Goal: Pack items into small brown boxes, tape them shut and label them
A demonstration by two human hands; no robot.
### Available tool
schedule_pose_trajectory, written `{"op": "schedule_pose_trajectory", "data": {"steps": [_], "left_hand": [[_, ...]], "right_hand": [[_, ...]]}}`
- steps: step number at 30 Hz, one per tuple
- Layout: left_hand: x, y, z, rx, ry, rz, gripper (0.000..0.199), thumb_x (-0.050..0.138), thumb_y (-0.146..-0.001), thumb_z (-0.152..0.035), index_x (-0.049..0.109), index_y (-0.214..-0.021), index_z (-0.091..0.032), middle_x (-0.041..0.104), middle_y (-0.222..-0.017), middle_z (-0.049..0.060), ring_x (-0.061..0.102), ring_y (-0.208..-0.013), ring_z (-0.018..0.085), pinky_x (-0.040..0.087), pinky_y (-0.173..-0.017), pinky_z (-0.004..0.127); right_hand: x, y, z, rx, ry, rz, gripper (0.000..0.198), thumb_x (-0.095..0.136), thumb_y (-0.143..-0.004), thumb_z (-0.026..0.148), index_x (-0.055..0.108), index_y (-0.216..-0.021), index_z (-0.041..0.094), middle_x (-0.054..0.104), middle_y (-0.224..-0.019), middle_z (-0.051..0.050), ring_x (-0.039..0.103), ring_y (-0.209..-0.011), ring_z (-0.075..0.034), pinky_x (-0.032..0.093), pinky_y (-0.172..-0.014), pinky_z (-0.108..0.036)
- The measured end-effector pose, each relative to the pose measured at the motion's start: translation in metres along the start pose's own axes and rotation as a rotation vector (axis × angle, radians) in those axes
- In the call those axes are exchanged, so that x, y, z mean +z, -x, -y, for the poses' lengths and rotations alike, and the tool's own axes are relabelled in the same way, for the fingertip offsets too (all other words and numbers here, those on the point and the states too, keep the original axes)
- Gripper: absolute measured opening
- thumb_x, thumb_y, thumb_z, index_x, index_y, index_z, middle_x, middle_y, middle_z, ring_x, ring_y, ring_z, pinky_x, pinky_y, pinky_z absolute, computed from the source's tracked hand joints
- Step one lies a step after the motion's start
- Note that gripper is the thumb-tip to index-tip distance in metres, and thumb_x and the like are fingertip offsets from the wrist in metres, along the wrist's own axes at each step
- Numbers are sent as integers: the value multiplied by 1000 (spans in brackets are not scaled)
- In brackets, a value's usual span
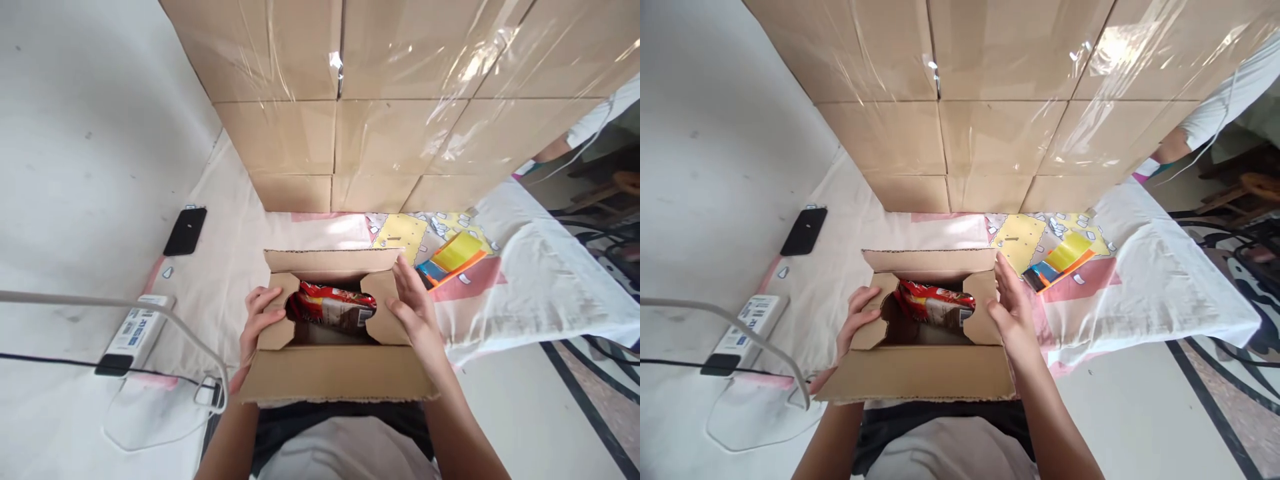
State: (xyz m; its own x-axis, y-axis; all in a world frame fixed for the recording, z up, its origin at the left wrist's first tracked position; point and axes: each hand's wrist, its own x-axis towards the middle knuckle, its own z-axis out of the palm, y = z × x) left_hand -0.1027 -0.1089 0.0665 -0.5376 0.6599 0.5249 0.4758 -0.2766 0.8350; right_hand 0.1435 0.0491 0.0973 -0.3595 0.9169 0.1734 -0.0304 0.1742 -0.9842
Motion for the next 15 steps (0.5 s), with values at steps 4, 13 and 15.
{"op": "schedule_pose_trajectory", "data": {"steps": [4,13,15], "left_hand": [[3,-4,0,56,-57,-25,54,53,-92,-74,81,-114,-33,72,-127,9,55,-129,35,39,-120,57],[16,-3,-18,-122,-16,-169,24,61,-84,-27,80,-99,-31,58,-136,3,54,-132,27,44,-116,41],[16,-5,-23,-103,-55,-135,21,58,-87,-24,78,-87,-29,58,-137,3,54,-132,26,44,-115,42]], "right_hand": [[7,-15,3,-122,-76,-32,32,65,-85,29,66,-117,34,72,-133,-5,64,-133,-29,51,-112,-49],[9,-15,-6,-344,-32,17,16,54,-97,40,64,-91,29,76,-114,-5,68,-111,-30,53,-95,-50],[5,-11,-10,-366,40,-12,28,49,-102,49,69,-96,30,75,-124,-6,67,-120,-31,52,-101,-53]]}}
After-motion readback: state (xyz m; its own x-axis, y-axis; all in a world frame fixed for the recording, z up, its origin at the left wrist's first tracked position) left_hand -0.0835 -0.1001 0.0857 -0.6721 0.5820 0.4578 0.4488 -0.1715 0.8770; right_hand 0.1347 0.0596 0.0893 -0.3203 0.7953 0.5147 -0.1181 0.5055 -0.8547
